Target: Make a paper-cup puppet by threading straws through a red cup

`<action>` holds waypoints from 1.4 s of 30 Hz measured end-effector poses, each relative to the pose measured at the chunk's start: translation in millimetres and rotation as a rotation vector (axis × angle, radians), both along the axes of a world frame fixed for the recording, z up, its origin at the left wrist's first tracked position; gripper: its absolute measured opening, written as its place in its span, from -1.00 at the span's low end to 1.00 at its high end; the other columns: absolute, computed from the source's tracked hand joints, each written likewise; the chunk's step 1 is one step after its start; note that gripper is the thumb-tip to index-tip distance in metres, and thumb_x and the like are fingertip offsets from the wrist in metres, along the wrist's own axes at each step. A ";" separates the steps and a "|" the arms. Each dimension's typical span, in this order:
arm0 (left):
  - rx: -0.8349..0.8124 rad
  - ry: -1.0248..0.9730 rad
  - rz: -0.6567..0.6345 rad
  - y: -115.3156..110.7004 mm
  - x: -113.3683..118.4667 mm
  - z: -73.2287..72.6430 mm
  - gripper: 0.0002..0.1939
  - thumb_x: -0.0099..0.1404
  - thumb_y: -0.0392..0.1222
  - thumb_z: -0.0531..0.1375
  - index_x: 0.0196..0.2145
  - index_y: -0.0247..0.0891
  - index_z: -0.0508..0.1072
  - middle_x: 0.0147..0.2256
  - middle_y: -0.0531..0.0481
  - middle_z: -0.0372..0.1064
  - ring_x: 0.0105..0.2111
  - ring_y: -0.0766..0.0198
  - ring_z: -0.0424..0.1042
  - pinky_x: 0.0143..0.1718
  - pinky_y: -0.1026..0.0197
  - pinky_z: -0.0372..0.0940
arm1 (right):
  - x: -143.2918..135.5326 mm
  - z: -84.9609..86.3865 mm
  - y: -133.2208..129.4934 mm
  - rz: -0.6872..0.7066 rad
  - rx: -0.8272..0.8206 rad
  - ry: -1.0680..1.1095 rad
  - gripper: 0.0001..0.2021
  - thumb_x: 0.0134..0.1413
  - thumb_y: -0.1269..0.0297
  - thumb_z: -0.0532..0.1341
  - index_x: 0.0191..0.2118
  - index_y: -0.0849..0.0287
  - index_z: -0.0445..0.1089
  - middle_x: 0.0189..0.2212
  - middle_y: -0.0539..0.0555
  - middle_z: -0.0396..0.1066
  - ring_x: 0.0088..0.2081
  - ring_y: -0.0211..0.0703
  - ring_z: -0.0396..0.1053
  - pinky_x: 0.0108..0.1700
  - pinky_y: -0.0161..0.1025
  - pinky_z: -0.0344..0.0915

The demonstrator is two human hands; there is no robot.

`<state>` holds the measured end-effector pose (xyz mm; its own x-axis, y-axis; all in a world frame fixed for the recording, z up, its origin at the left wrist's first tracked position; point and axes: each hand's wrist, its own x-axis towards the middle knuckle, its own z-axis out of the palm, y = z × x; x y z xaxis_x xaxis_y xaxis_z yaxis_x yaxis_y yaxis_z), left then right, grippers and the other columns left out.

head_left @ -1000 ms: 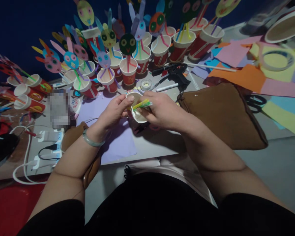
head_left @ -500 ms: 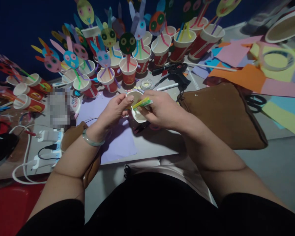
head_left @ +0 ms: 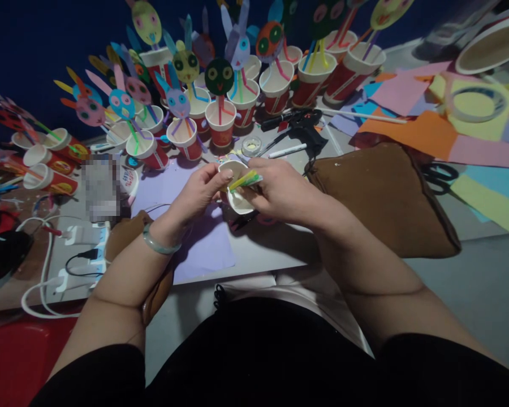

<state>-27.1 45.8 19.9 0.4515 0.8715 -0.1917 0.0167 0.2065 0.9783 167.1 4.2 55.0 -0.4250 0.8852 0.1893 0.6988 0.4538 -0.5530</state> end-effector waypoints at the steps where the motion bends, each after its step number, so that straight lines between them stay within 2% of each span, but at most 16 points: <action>1: 0.005 0.009 0.003 0.0 -0.1 0.4 -0.34 0.02 0.41 0.44 -0.26 -0.24 0.47 -0.47 0.08 0.43 -0.51 0.39 0.38 -0.46 0.29 0.28 | 0.1 0.1 0.1 -0.001 -0.004 -0.003 -0.87 0.22 0.39 0.16 -0.33 0.21 0.45 -0.35 0.10 0.38 -0.34 -0.17 0.21 -0.24 -0.22 0.10; 11: 0.025 0.016 0.041 -0.2 -0.1 -0.3 -0.34 -0.02 0.40 0.46 -0.30 -0.24 0.45 -0.47 0.08 0.45 -0.55 0.42 0.36 -0.53 0.32 0.19 | -3.1 0.5 0.7 -0.051 -0.020 -0.045 -0.87 0.21 0.38 0.16 -0.31 0.22 0.46 -0.36 0.13 0.42 -0.34 -0.15 0.24 -0.25 -0.21 0.11; 17: 0.018 0.000 0.043 -1.0 0.8 1.1 -0.35 -0.03 0.37 0.48 -0.30 -0.24 0.46 -0.45 0.08 0.45 -0.54 0.41 0.37 -0.49 0.30 0.27 | -5.2 -0.2 1.8 -0.097 -0.047 -0.048 -0.88 0.20 0.35 0.18 -0.28 0.22 0.47 -0.34 0.13 0.44 -0.34 -0.13 0.27 -0.26 -0.19 0.09; 21: 0.003 -0.017 0.072 -2.2 1.8 1.2 -0.35 -0.06 0.37 0.50 -0.31 -0.24 0.46 -0.48 0.09 0.42 -0.56 0.41 0.34 -0.52 0.30 0.22 | -5.7 -2.3 2.6 -0.104 -0.047 -0.014 -0.88 0.20 0.34 0.19 -0.28 0.20 0.48 -0.33 0.14 0.45 -0.31 -0.11 0.31 -0.24 -0.17 0.12; 24: -0.036 -0.044 0.117 -2.0 3.6 3.9 -0.40 0.08 0.37 0.43 -0.28 -0.25 0.49 -0.48 0.05 0.43 -0.51 0.36 0.40 -0.50 0.30 0.21 | -4.7 -4.8 3.2 -0.094 -0.006 0.018 -0.89 0.20 0.35 0.20 -0.29 0.19 0.48 -0.32 0.14 0.45 -0.28 -0.08 0.34 -0.22 -0.16 0.15; 27: -0.125 -0.091 0.219 0.4 6.2 7.3 -0.41 0.30 0.41 0.22 -0.25 -0.25 0.52 -0.46 -0.02 0.46 -0.43 0.27 0.50 -0.46 0.28 0.29 | -2.5 -8.2 4.5 -0.099 0.053 0.052 -0.88 0.23 0.33 0.19 -0.30 0.18 0.47 -0.31 0.14 0.45 -0.25 -0.07 0.35 -0.21 -0.15 0.18; 29: -0.166 -0.119 0.282 2.5 7.5 8.0 -0.46 0.39 0.34 0.17 -0.27 -0.25 0.53 -0.46 -0.02 0.47 -0.43 0.26 0.51 -0.44 0.28 0.33 | -1.0 -10.8 5.8 -0.106 0.089 0.077 -0.86 0.27 0.30 0.19 -0.29 0.17 0.47 -0.30 0.14 0.45 -0.24 -0.06 0.35 -0.19 -0.15 0.22; 33: -0.198 -0.168 0.310 4.7 9.4 5.7 -0.88 0.36 -0.17 0.27 -0.32 -0.25 0.51 -0.47 0.05 0.46 -0.51 0.37 0.40 -0.45 0.31 0.31 | 1.2 -15.3 9.2 -0.125 0.164 0.137 -0.87 0.28 0.29 0.20 -0.30 0.13 0.45 -0.32 0.12 0.43 -0.22 -0.05 0.36 -0.16 -0.13 0.27; 35: -0.227 -0.185 0.289 4.6 10.9 4.8 -0.90 0.32 -0.31 0.26 -0.39 -0.26 0.47 -0.51 0.08 0.42 -0.54 0.40 0.34 -0.49 0.34 0.26 | 2.2 -16.9 10.7 -0.135 0.195 0.165 -0.89 0.27 0.28 0.21 -0.29 0.12 0.44 -0.33 0.10 0.42 -0.22 -0.04 0.37 -0.14 -0.12 0.29; 38: -0.253 -0.220 0.301 3.6 14.0 6.5 -0.82 0.34 -0.31 0.23 -0.44 -0.28 0.43 -0.53 0.09 0.38 -0.58 0.42 0.30 -0.52 0.33 0.23 | 4.0 -18.7 12.3 -0.145 0.236 0.206 -0.91 0.28 0.25 0.23 -0.28 0.10 0.43 -0.32 0.09 0.43 -0.22 -0.04 0.38 -0.12 -0.11 0.30; 42: -0.278 -0.231 0.361 0.9 17.3 13.2 -0.80 0.38 -0.25 0.24 -0.43 -0.30 0.45 -0.49 0.06 0.43 -0.55 0.40 0.36 -0.43 0.32 0.32 | 6.0 -19.7 13.1 -0.158 0.269 0.228 -0.89 0.29 0.23 0.21 -0.27 0.10 0.44 -0.30 0.10 0.44 -0.25 -0.07 0.38 -0.15 -0.10 0.30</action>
<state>-9.8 46.7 33.1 0.1889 0.9099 -0.3693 -0.3138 0.4123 0.8553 173.1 17.2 35.3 -0.2080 0.8419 0.4979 0.6445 0.5009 -0.5777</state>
